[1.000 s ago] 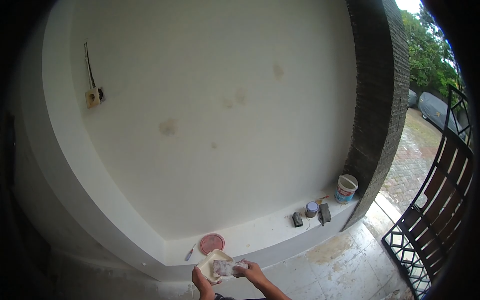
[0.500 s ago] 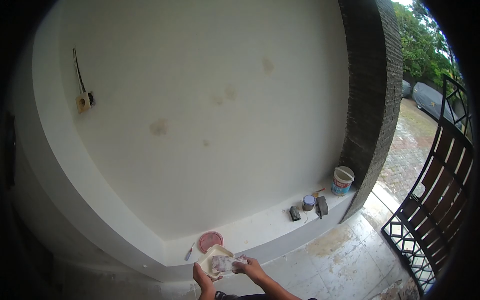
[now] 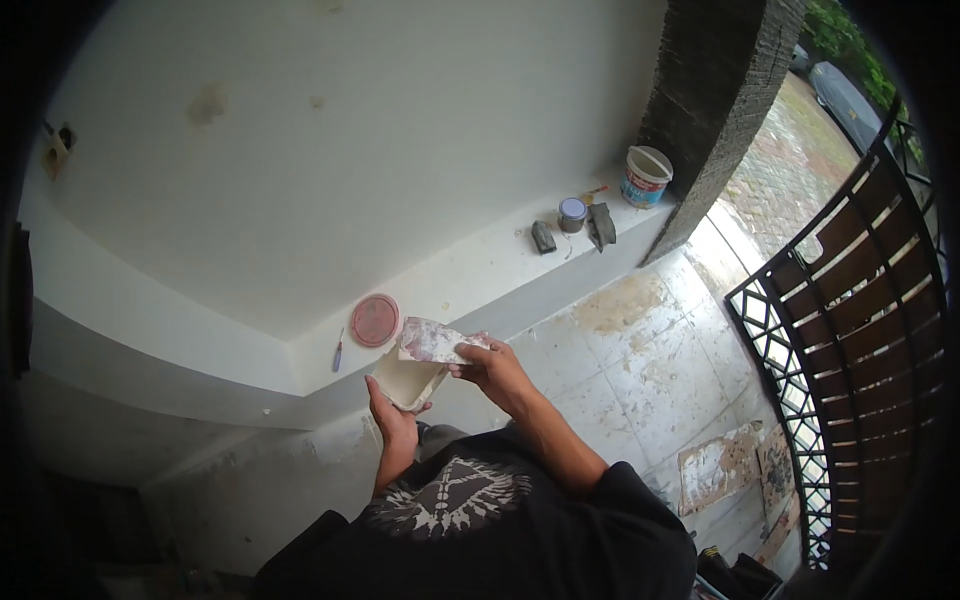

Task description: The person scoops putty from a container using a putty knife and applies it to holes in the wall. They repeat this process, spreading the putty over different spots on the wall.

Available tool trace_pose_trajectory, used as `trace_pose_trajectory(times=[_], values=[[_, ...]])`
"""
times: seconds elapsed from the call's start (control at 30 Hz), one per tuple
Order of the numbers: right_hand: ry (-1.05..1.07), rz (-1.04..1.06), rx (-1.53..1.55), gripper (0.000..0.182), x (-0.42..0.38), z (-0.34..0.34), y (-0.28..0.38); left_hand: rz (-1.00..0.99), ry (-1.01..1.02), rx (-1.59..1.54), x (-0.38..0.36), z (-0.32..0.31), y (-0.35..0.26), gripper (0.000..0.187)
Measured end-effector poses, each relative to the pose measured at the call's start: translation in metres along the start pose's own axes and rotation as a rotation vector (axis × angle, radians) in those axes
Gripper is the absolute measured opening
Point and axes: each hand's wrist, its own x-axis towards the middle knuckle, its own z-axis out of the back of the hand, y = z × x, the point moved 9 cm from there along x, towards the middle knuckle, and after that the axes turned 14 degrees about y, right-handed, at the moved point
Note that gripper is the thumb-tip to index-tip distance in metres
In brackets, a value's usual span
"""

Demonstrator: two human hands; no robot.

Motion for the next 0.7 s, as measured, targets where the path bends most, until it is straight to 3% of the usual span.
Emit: trace_pose_trajectory(times=[0.13,0.3,0.47,0.57,0.7], values=[[-0.024,0.071,0.032,0.025,-0.019,0.018,0.029,0.017,0.002,-0.019,0.005,-0.025,0.006,0.068],[-0.136,0.29,0.175,0.023,-0.036,0.034,0.093,-0.065,-0.019,-0.114,0.013,-0.044,-0.045,0.065],[-0.166,0.449,0.191,0.021,-0.039,0.046,0.166,-0.175,-0.162,-0.121,0.025,-0.012,-0.113,0.068],[-0.121,0.553,0.211,0.017,-0.037,0.056,0.206,-0.338,-0.212,-0.164,0.031,0.017,-0.149,0.065],[-0.217,0.619,0.257,0.018,-0.037,0.074,0.245,-0.361,-0.265,-0.139,0.036,0.025,-0.174,0.066]])
